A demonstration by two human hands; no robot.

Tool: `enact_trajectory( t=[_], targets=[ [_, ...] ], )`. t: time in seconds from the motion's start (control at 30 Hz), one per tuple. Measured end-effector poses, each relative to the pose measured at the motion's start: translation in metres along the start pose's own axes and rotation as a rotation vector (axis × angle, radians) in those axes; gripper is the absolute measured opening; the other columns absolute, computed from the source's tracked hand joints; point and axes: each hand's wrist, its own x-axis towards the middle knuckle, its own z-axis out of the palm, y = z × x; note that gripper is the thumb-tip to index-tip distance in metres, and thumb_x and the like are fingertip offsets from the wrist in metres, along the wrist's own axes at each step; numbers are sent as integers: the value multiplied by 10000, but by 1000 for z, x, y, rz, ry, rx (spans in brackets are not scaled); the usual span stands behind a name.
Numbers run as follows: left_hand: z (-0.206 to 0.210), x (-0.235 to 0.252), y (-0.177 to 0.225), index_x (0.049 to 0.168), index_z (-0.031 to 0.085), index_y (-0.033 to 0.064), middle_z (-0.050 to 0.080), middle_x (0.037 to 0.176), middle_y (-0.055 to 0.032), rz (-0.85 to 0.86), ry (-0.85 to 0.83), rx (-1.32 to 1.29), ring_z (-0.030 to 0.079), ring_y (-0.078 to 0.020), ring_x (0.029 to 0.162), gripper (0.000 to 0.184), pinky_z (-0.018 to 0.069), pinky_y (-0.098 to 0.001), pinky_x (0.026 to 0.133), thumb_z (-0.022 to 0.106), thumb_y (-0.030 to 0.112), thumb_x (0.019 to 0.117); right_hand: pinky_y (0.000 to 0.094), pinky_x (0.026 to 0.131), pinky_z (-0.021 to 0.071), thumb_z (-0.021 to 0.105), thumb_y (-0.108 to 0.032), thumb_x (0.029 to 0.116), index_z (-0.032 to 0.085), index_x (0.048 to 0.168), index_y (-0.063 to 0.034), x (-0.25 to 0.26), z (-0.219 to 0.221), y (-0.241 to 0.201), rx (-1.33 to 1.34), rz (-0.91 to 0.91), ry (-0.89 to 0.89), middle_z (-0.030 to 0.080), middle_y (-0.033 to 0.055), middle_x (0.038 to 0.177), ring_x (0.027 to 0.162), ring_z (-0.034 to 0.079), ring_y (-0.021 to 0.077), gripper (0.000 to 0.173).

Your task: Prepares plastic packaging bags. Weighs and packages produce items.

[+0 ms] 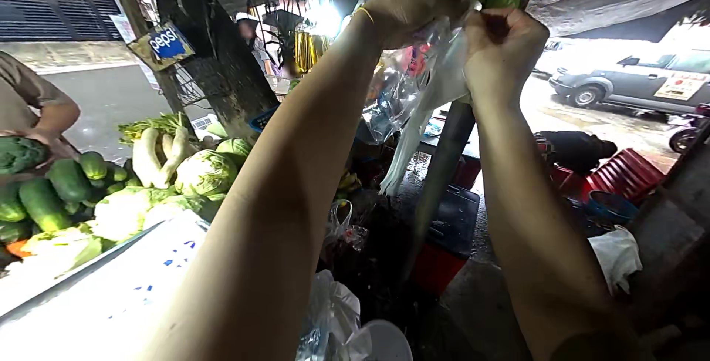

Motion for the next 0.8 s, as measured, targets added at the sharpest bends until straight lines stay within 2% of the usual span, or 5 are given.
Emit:
enact_trajectory(
  t=[0.13, 0.2, 0.4, 0.5, 0.8],
  targets=[
    [-3, 5, -16, 953, 620, 110, 647, 787, 9, -56, -22, -308, 632, -63, 672, 193, 558, -214, 617, 453, 109, 1049, 190, 687, 523, 704, -182, 919, 718, 940, -76, 1, -1, -1, 76, 30, 3, 697, -50, 805, 706, 634, -17, 110],
    [0, 6, -23, 856, 610, 98, 625, 683, 3, -55, -56, -445, 608, -50, 582, 275, 540, -187, 551, 421, 100, 1055, 185, 680, 519, 705, -183, 920, 711, 934, -84, 1, -2, -2, 100, 36, -13, 687, -58, 802, 698, 627, -22, 100],
    [7, 19, -61, 726, 596, 85, 559, 573, 9, 109, -140, -776, 524, -29, 493, 387, 472, -161, 490, 360, 35, 1029, 195, 706, 539, 705, -184, 918, 711, 941, -81, 4, -3, 3, 95, 15, -53, 691, -51, 821, 725, 642, -11, 105],
    [7, 26, -68, 741, 571, 95, 543, 597, 9, 107, -116, -799, 522, -40, 520, 345, 476, -171, 512, 386, 28, 1024, 190, 739, 552, 716, -176, 923, 712, 964, -64, 4, -5, 3, 107, 16, -77, 700, -40, 839, 749, 655, -12, 120],
    [8, 17, -46, 716, 550, 94, 558, 568, -6, 52, -46, -728, 543, -51, 485, 376, 492, -180, 477, 401, 30, 1055, 171, 690, 534, 657, -177, 960, 677, 974, -61, 3, -3, 9, 103, -133, -36, 665, -57, 819, 710, 626, -26, 118]
  ],
)
